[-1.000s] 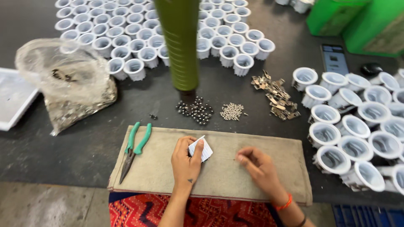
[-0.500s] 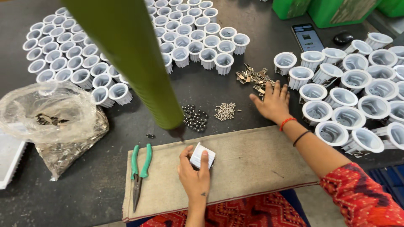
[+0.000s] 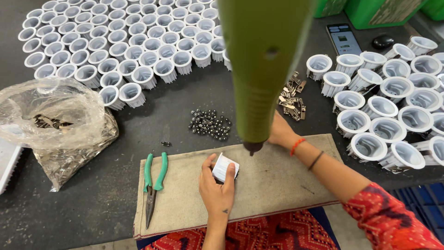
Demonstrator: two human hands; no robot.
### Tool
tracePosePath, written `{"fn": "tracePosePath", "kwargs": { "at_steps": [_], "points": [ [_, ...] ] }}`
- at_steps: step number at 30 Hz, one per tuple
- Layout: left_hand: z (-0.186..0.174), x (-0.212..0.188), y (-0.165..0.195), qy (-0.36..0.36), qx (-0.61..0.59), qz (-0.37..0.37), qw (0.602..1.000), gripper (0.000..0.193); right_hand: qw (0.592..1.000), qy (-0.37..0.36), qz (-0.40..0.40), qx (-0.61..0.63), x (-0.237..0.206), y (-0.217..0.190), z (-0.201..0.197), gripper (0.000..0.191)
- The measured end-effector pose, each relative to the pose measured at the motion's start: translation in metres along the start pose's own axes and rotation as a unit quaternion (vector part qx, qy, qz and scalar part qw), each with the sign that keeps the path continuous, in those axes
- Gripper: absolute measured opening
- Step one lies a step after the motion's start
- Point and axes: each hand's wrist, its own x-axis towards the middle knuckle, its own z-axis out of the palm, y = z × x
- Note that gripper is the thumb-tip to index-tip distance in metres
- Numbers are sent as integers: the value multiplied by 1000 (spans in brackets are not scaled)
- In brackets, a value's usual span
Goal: The person assembles white plastic lamp holder sockets at a workbench. They hold each socket body, position small screws and metal terminals, and drive the screws in with a green electric screwdriver, then set finished units aside and pick up the next part.
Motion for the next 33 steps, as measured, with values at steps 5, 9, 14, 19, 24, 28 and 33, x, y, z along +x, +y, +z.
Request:
{"fn": "tracePosePath", "kwargs": {
  "at_steps": [5, 9, 14, 19, 24, 28, 33],
  "points": [
    [-1, 0, -1, 1, -9, -7, 1000, 52, 993, 12, 113, 33, -1, -29, 12, 60],
    [-1, 1, -2, 1, -9, 1, 1000, 51, 993, -1, -73, -97, 15, -5, -4, 33],
    [-1, 2, -2, 7, 1, 14, 1000, 47, 987, 144, 51, -53, 67, 40, -47, 55],
    [1, 6, -3, -4, 20, 18, 1000, 43, 967, 103, 147, -182, 92, 40, -63, 42],
    [3, 6, -5, 2, 19, 16, 1000, 44, 976, 82, 141, -146, 73, 33, -55, 30],
    [3, 5, -3, 4, 27, 35, 999, 47, 986, 33, 143, -75, 50, 47, -61, 24],
    [2, 5, 4, -11, 63, 53, 997, 79, 993, 96, 13, -66, 30, 55, -76, 13]
  ]
}}
